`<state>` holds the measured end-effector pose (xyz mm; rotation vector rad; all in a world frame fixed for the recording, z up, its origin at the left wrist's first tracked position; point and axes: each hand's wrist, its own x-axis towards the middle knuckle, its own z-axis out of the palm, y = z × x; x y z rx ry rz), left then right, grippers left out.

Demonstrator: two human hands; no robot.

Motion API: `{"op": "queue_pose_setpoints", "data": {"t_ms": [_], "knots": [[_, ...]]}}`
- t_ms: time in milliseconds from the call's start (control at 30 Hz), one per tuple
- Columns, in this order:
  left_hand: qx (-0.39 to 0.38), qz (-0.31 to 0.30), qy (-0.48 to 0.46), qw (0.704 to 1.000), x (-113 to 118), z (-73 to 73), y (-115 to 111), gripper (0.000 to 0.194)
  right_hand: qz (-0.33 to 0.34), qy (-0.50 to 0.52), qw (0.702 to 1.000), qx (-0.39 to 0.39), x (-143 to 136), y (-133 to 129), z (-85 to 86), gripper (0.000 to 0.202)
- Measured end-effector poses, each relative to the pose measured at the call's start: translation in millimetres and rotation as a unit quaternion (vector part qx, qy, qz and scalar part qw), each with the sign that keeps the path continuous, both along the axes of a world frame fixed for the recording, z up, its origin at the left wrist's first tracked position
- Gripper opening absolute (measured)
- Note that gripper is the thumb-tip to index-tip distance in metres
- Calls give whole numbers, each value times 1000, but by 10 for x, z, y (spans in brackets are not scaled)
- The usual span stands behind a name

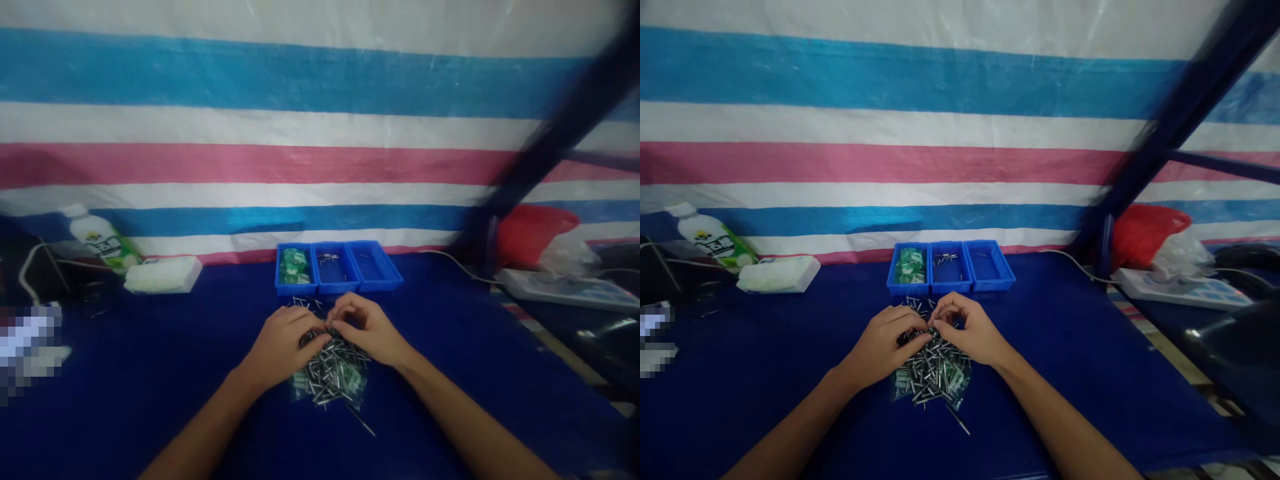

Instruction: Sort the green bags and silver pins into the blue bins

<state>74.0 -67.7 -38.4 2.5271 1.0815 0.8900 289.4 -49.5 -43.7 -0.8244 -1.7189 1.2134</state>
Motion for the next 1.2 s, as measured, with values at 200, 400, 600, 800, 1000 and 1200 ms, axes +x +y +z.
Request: {"op": "queue_pose_setpoints", "data": {"t_ms": [200,400,600,800,1000,1200], "knots": [[25,34,-31,999,39,-20,-10,17,-5,44,999,-27,-41,-15,-56,19],[-16,34,-57,998,83,-45,-18,13,-42,60,996,-48,-53,7,-92,30],[-64,48,-121,989,127,-38,-21,19,-33,88,994,-50,-64,28,-88,20],[-74,38,-160,984,115,15,-18,21,-48,124,990,-48,-61,43,-37,17],[-28,52,-246,967,3,21,25,36,-170,148,965,-136,68,159,-40,45],[-14,97,-278,955,-92,7,85,43,-192,138,954,-185,131,213,16,35]]}}
